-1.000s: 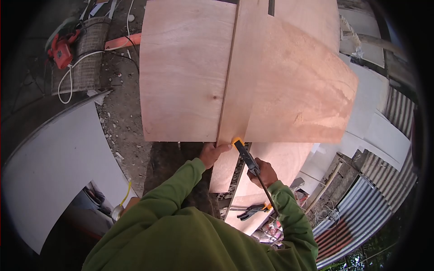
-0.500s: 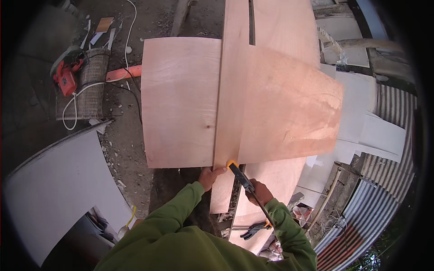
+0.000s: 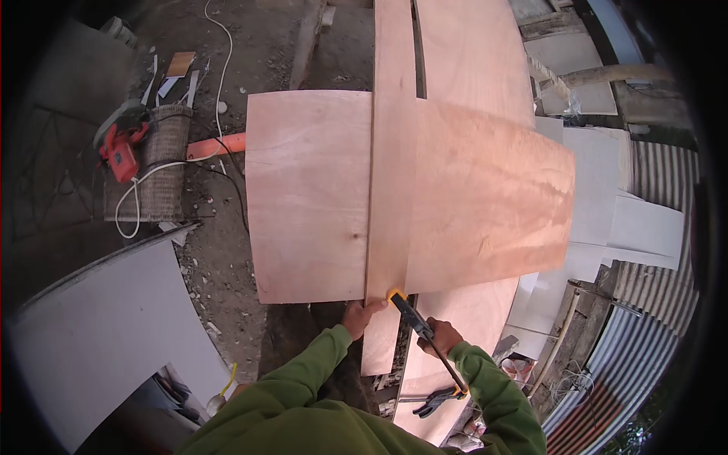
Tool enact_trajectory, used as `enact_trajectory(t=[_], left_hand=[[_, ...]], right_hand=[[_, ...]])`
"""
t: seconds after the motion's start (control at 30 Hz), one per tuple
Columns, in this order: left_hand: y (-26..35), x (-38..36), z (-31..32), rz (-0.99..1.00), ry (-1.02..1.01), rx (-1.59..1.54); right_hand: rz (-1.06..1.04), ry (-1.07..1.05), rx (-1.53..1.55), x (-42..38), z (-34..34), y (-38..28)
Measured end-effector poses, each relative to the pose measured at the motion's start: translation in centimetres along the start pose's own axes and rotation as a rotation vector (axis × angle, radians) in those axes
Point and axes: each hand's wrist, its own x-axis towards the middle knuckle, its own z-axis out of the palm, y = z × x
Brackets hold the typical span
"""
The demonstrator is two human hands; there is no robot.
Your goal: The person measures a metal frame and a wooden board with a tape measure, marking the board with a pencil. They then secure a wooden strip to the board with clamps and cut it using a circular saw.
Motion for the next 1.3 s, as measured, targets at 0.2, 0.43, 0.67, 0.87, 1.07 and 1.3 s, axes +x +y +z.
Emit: enact_trajectory(t=[0.2, 0.43, 0.67, 0.87, 1.07, 1.3], left_hand=[[0.4, -0.1, 0.0, -0.075, -0.044, -0.03], [0.1, 0.2, 0.1, -0.126, -0.04, -0.313], [0.4, 0.5, -1.6, -0.18, -0.109, -0.157], [0.5, 0.0, -2.2, -0.229, -0.157, -0.11], [2.5, -2.8, -2.4, -0.27, -0.231, 0.028], [8.2, -7.8, -5.5, -0.449, -0.09, 0.566]], right_hand=[[-0.01, -0.018, 0.002, 0.6, 0.4, 0.5], [0.001, -0.006, 0.007, 0.6, 0.5, 0.7], [-0.209, 0.277, 0.846, -6.1, -0.7, 7.2], [0.742, 1.096, 0.629, -14.2, 15.3, 26.6], [1.503, 0.557, 0.876, -10.1, 28.3, 22.1], [1.099, 0.717, 0.631, -9.5, 33.4, 23.4]])
